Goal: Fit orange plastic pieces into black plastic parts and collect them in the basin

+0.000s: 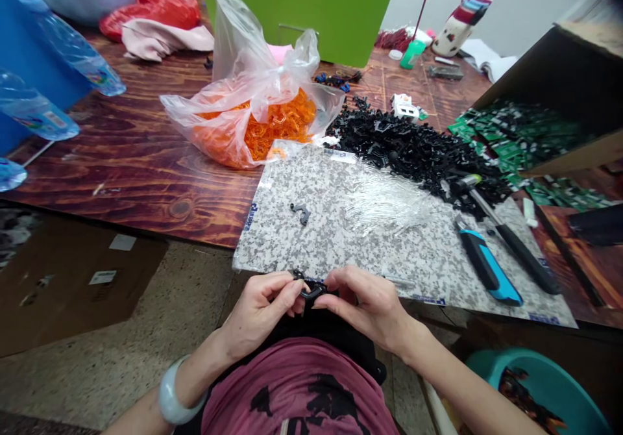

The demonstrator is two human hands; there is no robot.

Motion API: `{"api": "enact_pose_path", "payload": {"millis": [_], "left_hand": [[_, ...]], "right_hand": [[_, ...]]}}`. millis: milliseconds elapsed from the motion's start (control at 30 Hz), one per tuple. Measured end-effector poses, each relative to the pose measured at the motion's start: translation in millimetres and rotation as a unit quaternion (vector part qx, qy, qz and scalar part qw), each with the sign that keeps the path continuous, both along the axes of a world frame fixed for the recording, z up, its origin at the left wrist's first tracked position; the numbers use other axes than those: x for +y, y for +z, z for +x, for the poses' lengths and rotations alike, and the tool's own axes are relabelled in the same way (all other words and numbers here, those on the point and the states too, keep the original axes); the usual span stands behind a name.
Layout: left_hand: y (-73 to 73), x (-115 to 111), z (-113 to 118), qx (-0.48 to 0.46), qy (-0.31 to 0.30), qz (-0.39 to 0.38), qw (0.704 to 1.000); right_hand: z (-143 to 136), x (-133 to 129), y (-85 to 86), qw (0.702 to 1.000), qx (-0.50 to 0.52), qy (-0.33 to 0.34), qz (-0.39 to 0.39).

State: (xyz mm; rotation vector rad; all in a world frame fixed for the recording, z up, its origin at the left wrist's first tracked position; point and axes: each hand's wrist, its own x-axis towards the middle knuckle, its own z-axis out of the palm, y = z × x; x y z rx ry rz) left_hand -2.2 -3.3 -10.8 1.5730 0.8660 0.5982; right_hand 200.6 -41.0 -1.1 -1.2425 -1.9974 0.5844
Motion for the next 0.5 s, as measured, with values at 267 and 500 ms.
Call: {"api": "enact_pose_path", "payload": {"millis": [267, 500], "left_hand": [[1.8, 0, -1, 0.038, -0.013, 0.059, 0.997], [7.6, -1, 3, 0.06, -0.031, 0.124, 0.99]], "right_hand": [[-6, 0, 9.6, 0.977, 0.092, -0.006, -0.194], [-8, 1, 14.6, 0.956, 0.109, 0.008, -0.271]]}}
